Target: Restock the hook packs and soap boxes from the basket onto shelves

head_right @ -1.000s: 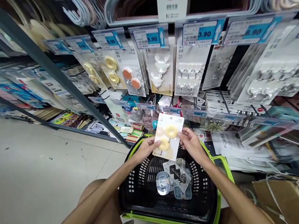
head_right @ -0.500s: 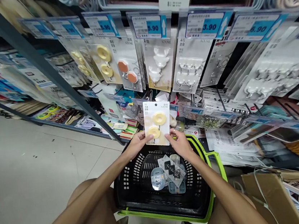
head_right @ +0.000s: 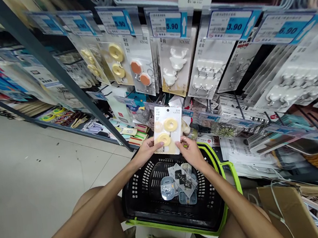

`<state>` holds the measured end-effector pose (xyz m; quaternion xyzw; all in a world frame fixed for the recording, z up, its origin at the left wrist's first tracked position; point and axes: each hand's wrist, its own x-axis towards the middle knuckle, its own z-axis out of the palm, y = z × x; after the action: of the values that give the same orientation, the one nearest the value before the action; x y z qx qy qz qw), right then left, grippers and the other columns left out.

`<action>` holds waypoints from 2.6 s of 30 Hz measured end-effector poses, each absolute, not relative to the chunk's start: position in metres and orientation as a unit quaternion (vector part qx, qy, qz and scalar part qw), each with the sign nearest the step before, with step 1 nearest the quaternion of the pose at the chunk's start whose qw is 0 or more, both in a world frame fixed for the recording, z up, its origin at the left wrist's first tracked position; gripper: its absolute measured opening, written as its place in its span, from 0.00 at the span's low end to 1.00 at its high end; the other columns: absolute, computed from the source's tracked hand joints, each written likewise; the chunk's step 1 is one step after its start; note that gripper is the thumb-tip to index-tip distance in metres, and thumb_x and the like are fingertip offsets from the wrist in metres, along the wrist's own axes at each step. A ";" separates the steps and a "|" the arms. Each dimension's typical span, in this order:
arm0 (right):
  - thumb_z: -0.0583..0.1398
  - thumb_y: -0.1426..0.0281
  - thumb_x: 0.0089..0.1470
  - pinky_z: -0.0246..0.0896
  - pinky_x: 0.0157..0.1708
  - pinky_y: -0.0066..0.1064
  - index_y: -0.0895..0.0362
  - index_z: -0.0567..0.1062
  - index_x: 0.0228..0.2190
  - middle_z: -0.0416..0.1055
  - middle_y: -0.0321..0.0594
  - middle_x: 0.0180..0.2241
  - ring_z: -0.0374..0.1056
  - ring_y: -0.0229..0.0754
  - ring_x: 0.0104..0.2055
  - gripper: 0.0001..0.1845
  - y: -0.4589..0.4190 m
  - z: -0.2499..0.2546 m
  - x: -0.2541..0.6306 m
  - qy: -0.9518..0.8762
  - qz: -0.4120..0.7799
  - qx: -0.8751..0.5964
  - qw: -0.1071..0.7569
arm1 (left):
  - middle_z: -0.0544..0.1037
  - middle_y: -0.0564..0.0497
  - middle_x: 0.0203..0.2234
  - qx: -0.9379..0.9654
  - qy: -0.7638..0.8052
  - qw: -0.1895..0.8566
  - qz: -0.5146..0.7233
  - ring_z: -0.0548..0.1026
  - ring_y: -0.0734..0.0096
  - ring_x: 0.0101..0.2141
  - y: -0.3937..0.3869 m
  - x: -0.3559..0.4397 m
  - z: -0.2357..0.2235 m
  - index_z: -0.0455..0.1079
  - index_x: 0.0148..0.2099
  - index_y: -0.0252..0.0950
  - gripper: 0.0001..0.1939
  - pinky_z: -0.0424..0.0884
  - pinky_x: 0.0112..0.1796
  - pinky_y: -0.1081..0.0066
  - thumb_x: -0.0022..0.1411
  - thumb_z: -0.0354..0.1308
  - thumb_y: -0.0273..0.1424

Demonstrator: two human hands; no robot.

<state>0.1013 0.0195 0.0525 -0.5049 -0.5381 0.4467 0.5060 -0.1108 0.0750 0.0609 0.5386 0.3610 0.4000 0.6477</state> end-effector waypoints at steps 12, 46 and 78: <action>0.62 0.54 0.58 0.58 0.24 0.27 0.57 0.74 0.37 0.69 0.35 0.28 0.62 0.36 0.26 0.18 0.016 0.056 0.101 -0.551 0.433 -0.507 0.502 | 0.83 0.42 0.45 0.543 0.369 0.641 0.397 0.80 0.56 0.44 0.074 -0.109 0.062 0.79 0.50 0.30 0.28 0.74 0.50 0.58 0.49 0.76 0.39; 0.59 0.55 0.64 0.61 0.28 0.29 0.57 0.80 0.37 0.79 0.40 0.32 0.66 0.36 0.26 0.19 -0.002 0.065 0.078 -0.639 0.401 -0.460 0.468 | 0.58 0.54 0.20 0.303 0.212 0.887 0.276 0.54 0.76 0.19 0.073 -0.118 0.069 0.69 0.36 0.34 0.10 0.53 0.21 0.73 0.57 0.57 0.36; 0.63 0.51 0.57 0.64 0.23 0.32 0.57 0.77 0.37 0.75 0.43 0.30 0.69 0.43 0.28 0.21 0.063 0.155 0.050 -0.627 0.296 -0.484 0.534 | 0.75 0.50 0.33 0.594 0.330 0.458 0.573 0.69 0.72 0.28 0.111 -0.140 0.127 0.73 0.50 0.34 0.23 0.66 0.28 0.74 0.69 0.55 0.49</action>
<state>0.0504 0.0625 0.1555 -0.4837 -0.6270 0.2962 0.5341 -0.1398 0.1106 0.1273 0.5937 0.3302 0.5735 0.4578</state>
